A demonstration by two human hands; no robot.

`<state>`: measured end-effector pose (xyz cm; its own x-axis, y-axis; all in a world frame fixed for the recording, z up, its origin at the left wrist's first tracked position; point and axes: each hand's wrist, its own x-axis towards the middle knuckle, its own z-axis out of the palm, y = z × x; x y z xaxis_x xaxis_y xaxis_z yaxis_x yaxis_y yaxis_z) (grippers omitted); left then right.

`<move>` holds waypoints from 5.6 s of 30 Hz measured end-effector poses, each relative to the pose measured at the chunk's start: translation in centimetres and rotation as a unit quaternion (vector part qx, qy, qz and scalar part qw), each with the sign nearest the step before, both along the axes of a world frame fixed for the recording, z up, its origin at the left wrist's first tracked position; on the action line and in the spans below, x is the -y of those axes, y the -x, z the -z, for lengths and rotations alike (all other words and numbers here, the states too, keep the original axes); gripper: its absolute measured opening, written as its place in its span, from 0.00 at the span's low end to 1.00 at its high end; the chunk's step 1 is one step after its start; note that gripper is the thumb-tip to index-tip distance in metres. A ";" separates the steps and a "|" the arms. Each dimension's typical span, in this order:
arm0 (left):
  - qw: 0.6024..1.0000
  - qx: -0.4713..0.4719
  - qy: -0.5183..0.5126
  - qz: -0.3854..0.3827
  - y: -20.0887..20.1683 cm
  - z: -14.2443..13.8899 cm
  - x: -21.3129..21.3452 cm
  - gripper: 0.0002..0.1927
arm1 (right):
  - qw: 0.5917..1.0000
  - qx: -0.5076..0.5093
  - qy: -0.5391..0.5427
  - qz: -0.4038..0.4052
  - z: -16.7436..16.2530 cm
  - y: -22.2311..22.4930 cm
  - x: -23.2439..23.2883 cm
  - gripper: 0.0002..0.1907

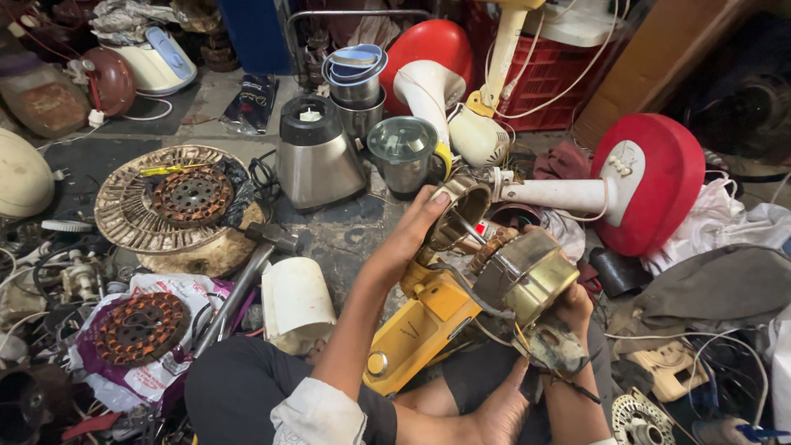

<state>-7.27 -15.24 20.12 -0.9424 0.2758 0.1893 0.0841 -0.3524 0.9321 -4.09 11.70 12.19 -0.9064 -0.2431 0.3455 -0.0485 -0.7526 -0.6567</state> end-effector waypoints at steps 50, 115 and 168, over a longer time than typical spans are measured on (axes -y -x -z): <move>0.988 0.109 -0.063 0.089 3.1 3.6 4.2 0.38 | 0.740 -0.408 -0.535 0.008 -17.2 1.8 4.9 0.46; 0.993 0.034 0.027 -0.114 -6.7 0.7 2.8 0.38 | 0.606 -0.439 -0.636 0.185 -17.2 0.7 5.0 0.53; 0.891 -0.230 0.388 0.053 -5.8 -9.3 8.9 0.46 | 0.813 -0.188 -0.534 -0.137 -13.1 3.5 7.0 0.29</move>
